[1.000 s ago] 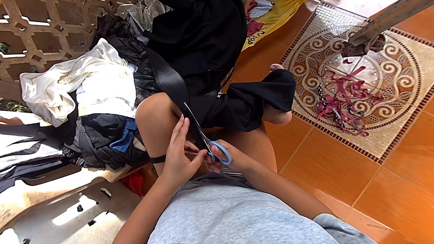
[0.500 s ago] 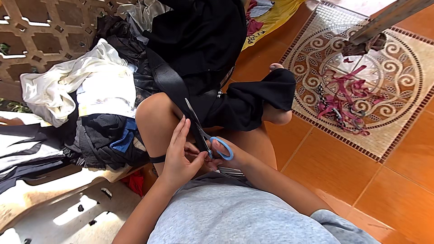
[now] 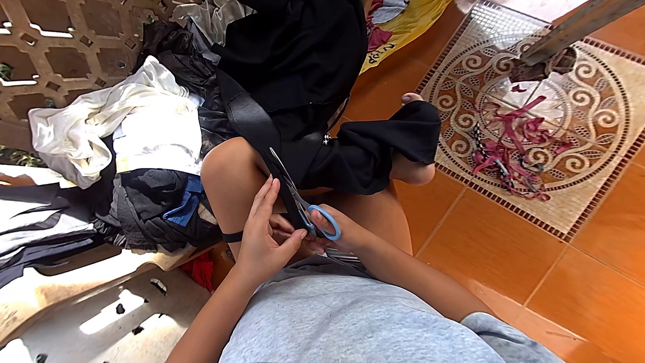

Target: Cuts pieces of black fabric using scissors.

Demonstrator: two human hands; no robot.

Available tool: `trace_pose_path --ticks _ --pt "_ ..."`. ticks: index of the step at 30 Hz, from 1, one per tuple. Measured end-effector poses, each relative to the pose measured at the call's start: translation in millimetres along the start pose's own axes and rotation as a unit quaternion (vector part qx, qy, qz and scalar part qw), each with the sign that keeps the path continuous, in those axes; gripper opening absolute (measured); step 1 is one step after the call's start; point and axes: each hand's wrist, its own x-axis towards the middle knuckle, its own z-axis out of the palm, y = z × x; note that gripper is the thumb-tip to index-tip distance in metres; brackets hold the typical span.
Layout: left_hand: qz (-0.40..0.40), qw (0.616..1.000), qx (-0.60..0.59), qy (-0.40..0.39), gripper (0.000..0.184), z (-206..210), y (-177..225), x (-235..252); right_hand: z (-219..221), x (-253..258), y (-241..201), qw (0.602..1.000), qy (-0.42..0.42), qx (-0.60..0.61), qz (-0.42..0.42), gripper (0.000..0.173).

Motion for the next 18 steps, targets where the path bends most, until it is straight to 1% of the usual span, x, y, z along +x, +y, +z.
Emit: trace_pose_path --ticks 3,6,18 --pt "-0.001 1.000 -0.011 -0.004 0.089 0.2 -1.1 -1.6 -4.0 0.2 3.4 1.000 -0.017 0.006 -0.008 0.051" --pt "-0.005 1.000 -0.008 -0.006 0.088 -0.6 0.2 -1.7 -4.8 1.1 4.1 1.000 -0.024 0.004 -0.013 0.051" --pt "-0.013 1.000 -0.012 -0.013 0.088 -2.0 2.3 -3.0 -1.9 5.0 -0.3 1.000 -0.012 -0.017 -0.014 0.049"
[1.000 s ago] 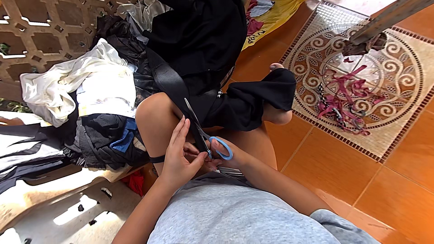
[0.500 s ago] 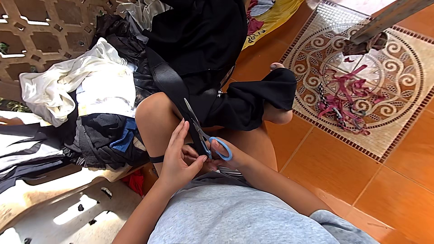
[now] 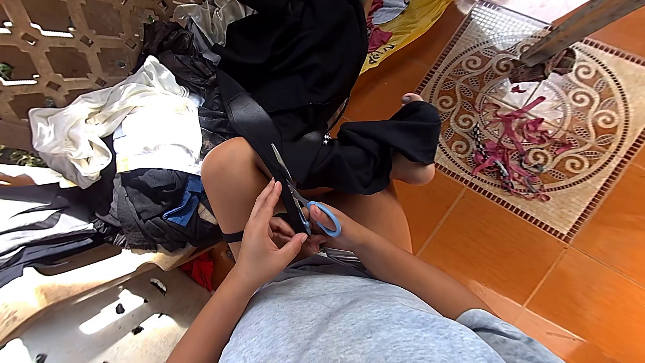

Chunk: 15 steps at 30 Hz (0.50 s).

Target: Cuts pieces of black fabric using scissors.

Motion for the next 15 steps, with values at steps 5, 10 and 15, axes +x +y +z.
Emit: trace_pose_path --ticks 5,10,15 --pt "-0.001 1.000 0.002 0.003 0.088 0.1 0.8 -0.1 4.0 1.3 -2.5 1.000 0.025 -0.006 0.000 0.045" --pt "-0.003 1.000 -0.001 0.003 0.088 -0.2 1.4 -1.1 5.1 1.1 -1.4 0.999 0.032 -0.006 0.002 0.041" --pt "0.000 1.000 -0.003 -0.012 0.088 0.3 0.3 -3.2 6.1 1.1 -2.6 0.999 0.045 0.006 0.001 0.047"
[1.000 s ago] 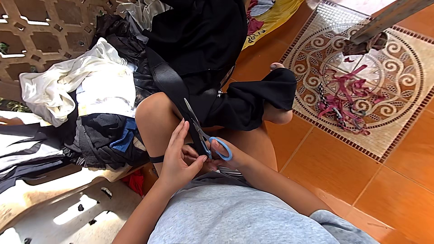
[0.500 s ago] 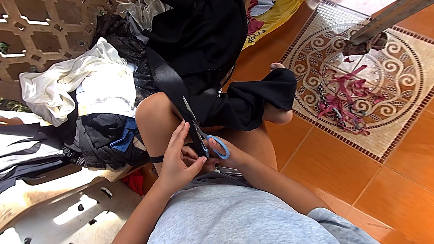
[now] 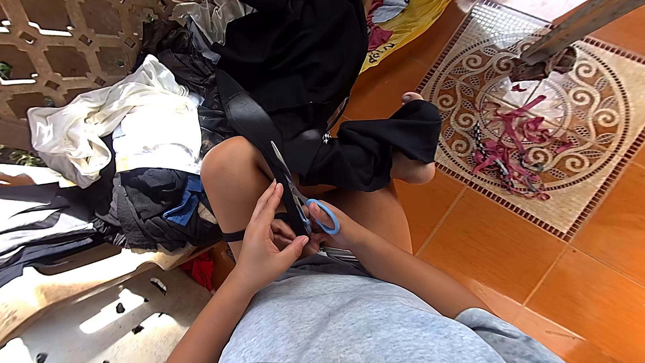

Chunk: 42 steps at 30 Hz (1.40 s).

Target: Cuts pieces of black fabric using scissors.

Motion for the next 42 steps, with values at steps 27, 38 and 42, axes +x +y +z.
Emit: trace_pose_path --ticks 27,38,42 --pt "-0.001 0.999 0.012 -0.035 0.086 -0.1 3.5 -2.9 -1.0 3.3 -2.1 1.000 0.008 0.005 0.002 0.050" --pt "-0.002 0.999 0.019 -0.041 0.086 -1.0 4.4 -2.3 5.4 2.3 -7.8 0.999 0.035 0.012 0.029 0.041" --pt "-0.002 0.999 0.026 -0.045 0.085 -2.3 3.6 -2.2 7.4 2.0 -9.4 0.998 0.047 0.007 0.041 0.036"
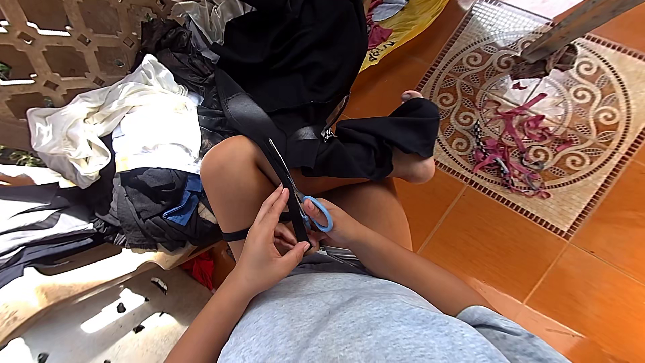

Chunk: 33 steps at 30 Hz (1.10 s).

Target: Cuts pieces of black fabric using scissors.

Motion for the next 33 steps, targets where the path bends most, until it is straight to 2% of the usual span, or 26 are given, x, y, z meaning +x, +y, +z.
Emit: trace_pose_path --ticks 3,9,11,18,33 --pt "-0.017 1.000 -0.004 0.021 0.081 -2 1 1 -2 1 2 1.000 -0.003 0.000 0.002 0.038" --pt "0.011 0.978 0.118 0.174 0.060 -18 -1 19 -10 2 8 0.999 -0.029 -0.023 -0.006 0.039" --pt "-0.001 0.972 0.123 0.199 0.057 -22 1 33 -11 1 10 0.999 -0.028 -0.027 -0.007 0.039" --pt "-0.015 0.971 0.155 0.184 0.042 -19 2 68 -15 -7 11 0.998 -0.023 -0.057 -0.013 0.037" --pt "-0.038 0.970 0.164 0.176 0.030 -14 -4 57 -32 -24 25 0.994 -0.053 -0.095 -0.021 0.043"
